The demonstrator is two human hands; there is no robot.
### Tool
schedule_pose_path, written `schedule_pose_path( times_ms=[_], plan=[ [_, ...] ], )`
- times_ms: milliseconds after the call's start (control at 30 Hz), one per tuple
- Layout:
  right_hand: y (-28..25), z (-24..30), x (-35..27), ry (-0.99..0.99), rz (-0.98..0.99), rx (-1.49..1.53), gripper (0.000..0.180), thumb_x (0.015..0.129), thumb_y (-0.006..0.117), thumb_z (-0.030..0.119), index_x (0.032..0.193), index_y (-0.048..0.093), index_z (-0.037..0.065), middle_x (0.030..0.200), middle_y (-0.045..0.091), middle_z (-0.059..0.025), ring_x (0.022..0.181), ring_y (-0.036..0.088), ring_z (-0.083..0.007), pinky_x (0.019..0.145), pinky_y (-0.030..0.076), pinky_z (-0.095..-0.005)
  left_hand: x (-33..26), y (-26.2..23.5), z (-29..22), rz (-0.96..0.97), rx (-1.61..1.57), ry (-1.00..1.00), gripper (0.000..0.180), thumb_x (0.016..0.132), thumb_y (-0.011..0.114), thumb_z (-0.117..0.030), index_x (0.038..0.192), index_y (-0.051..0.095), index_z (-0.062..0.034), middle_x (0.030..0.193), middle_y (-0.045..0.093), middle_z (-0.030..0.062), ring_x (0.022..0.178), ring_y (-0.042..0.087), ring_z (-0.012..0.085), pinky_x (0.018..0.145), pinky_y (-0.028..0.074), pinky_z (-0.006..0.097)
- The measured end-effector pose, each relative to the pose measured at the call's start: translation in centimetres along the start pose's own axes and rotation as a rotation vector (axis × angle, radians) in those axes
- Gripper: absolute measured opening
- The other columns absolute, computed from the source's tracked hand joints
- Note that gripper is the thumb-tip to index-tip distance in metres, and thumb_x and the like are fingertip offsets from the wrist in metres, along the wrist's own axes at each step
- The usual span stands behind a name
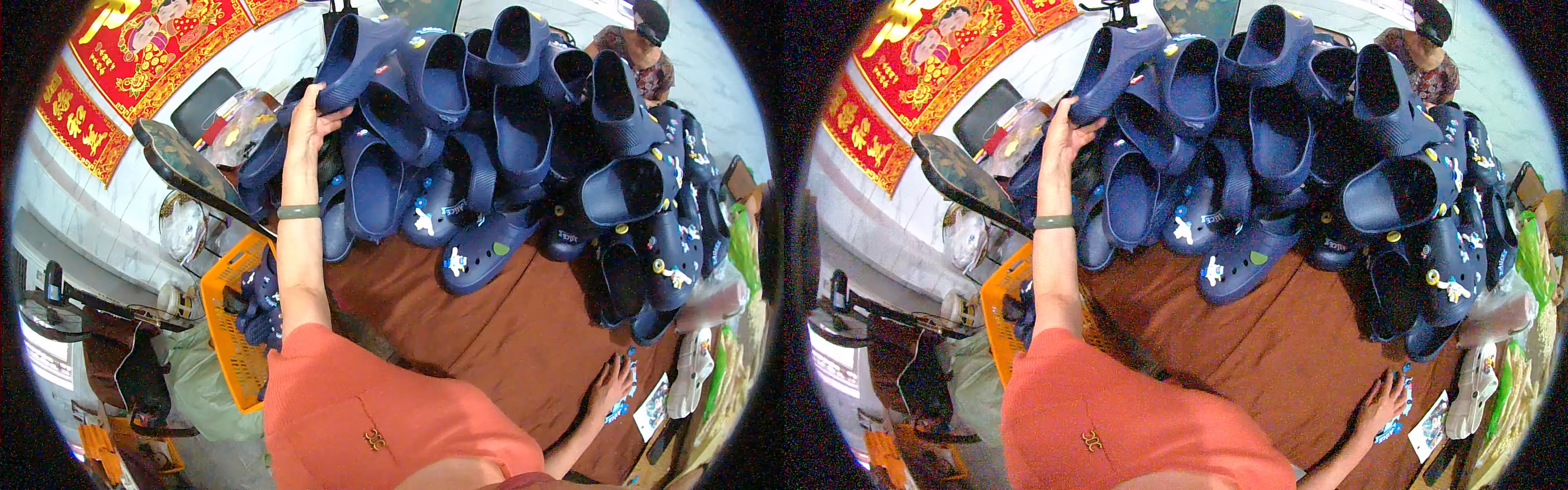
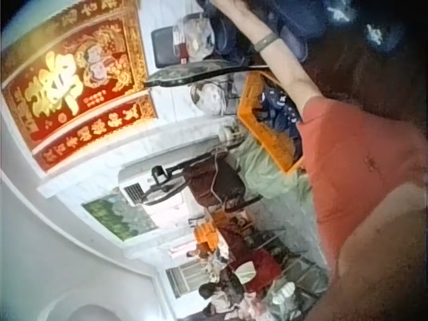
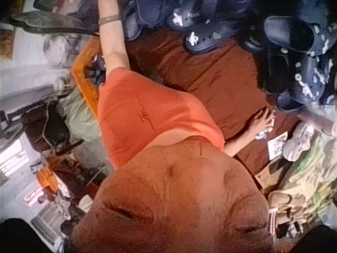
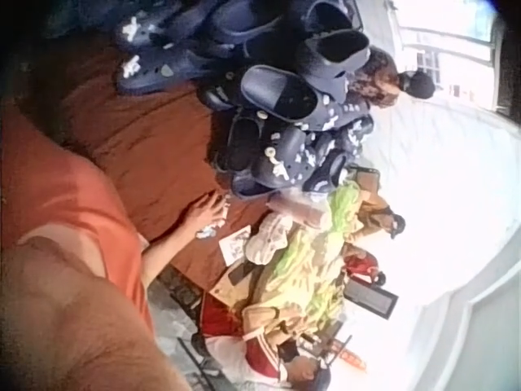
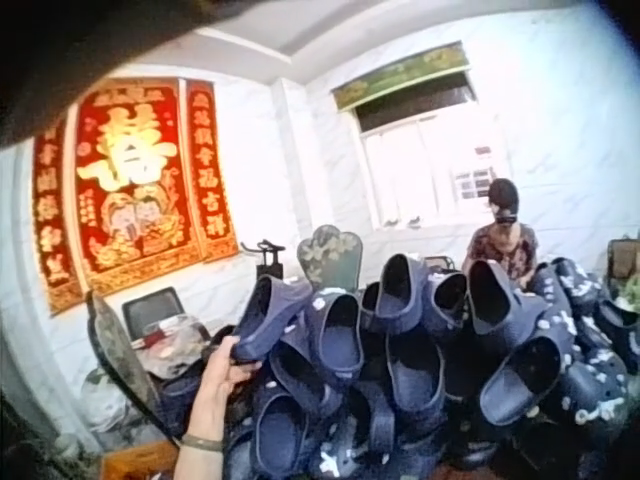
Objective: Attaching decorative charms and pins to blue clogs.
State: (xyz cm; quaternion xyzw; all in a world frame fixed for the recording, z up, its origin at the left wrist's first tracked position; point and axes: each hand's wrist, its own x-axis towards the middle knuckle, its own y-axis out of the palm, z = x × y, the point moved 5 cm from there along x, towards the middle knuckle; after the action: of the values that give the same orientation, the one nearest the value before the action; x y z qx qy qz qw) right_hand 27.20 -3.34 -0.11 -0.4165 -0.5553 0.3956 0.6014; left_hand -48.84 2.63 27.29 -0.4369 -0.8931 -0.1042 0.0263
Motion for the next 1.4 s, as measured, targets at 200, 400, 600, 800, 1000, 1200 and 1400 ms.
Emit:
schedule_pose_path(
  times_ms=[200, 400, 600, 800, 1000, 1200, 1400],
  plan=[
    [-0.3, -0.7, -0.5, 0.036, 0.025, 0.009, 0.036, 0.097, 0.051, 0.024, 0.131, 0.057, 0.014, 0.145, 0.044, -0.0087, 0.13, 0.039, -0.0357, 0.11, 0.026, -0.0508, -2.1, 2.8, 2.7, -0.05, -0.481, 0.323, 0.067, 0.069, 0.05, 0.0, 0.135, 0.046, -0.0074, 0.124, 0.055, 0.0142, 0.112, 0.057, 0.0323, 0.086, 0.053, 0.055],
    [-0.2, -1.0, -1.5, 0.044, 0.0, -0.004, 0.035, 0.096, 0.053, 0.022, 0.13, 0.057, 0.014, 0.146, 0.043, -0.009, 0.13, 0.039, -0.0355, 0.11, 0.026, -0.0502, -9.3, 2.8, 2.7, -0.134, -0.583, 0.438, 0.07, 0.068, 0.047, -0.004, 0.138, 0.044, -0.0018, 0.128, 0.054, 0.0136, 0.119, 0.054, 0.0306, 0.099, 0.046, 0.046],
    [-2.2, 0.8, -0.8, 0.035, -0.014, 0.039, 0.035, 0.098, 0.052, 0.022, 0.132, 0.056, 0.014, 0.145, 0.044, -0.0126, 0.134, 0.037, -0.0356, 0.111, 0.026, -0.049, -16.5, 7.2, 5.2, 0.09, -0.333, 0.19, 0.073, 0.061, 0.049, -0.015, 0.13, 0.052, 0.0074, 0.129, 0.057, 0.0174, 0.12, 0.053, 0.0302, 0.107, 0.039, 0.039],
    [-2.0, 1.0, 0.4, 0.069, -0.119, 0.049, 0.032, 0.093, 0.06, 0.029, 0.123, 0.062, 0.019, 0.136, 0.052, -0.006, 0.13, 0.041, -0.0305, 0.108, 0.028, -0.0514, -25.6, 15.2, 14.2, 0.626, 0.031, -0.251, 0.076, 0.055, 0.055, -0.012, 0.128, 0.055, 0.0107, 0.128, 0.059, 0.0196, 0.12, 0.055, 0.0285, 0.108, 0.037, 0.035],
    [-5.0, 1.7, 0.9, 0.003, -0.261, 0.796, 0.021, 0.093, 0.058, 0.012, 0.112, 0.065, 0.005, 0.122, 0.062, -0.0099, 0.116, 0.055, -0.0279, 0.102, 0.039, -0.0402, -29.1, 17.3, 21.6, 0.757, 0.034, -0.487, 0.067, 0.062, 0.05, -0.004, 0.127, 0.055, 0.0109, 0.123, 0.061, 0.0203, 0.115, 0.059, 0.0284, 0.103, 0.042, 0.034],
    [-5.0, 5.7, -0.4, -0.23, 0.311, 1.141, 0.06, 0.084, 0.071, 0.03, 0.134, 0.051, 0.005, 0.139, 0.049, -0.0165, 0.134, 0.042, -0.0299, 0.113, 0.03, -0.0403, -29.4, 18.8, 21.1, 1.007, 0.493, -0.214, 0.044, 0.081, 0.049, -0.006, 0.122, 0.062, 0.0037, 0.125, 0.061, 0.0148, 0.118, 0.056, 0.0276, 0.103, 0.04, 0.035],
    [-5.7, 5.7, -0.1, -0.339, 0.438, 1.141, 0.06, 0.082, 0.073, 0.027, 0.134, 0.051, 0.006, 0.138, 0.047, -0.0155, 0.134, 0.039, -0.0299, 0.114, 0.028, -0.0411, -32.5, 22.6, 16.3, 1.128, 0.731, 0.309, 0.027, 0.093, 0.05, -0.017, 0.102, 0.064, 0.0041, 0.109, 0.065, 0.0191, 0.104, 0.061, 0.0337, 0.092, 0.045, 0.04]
  ],
)
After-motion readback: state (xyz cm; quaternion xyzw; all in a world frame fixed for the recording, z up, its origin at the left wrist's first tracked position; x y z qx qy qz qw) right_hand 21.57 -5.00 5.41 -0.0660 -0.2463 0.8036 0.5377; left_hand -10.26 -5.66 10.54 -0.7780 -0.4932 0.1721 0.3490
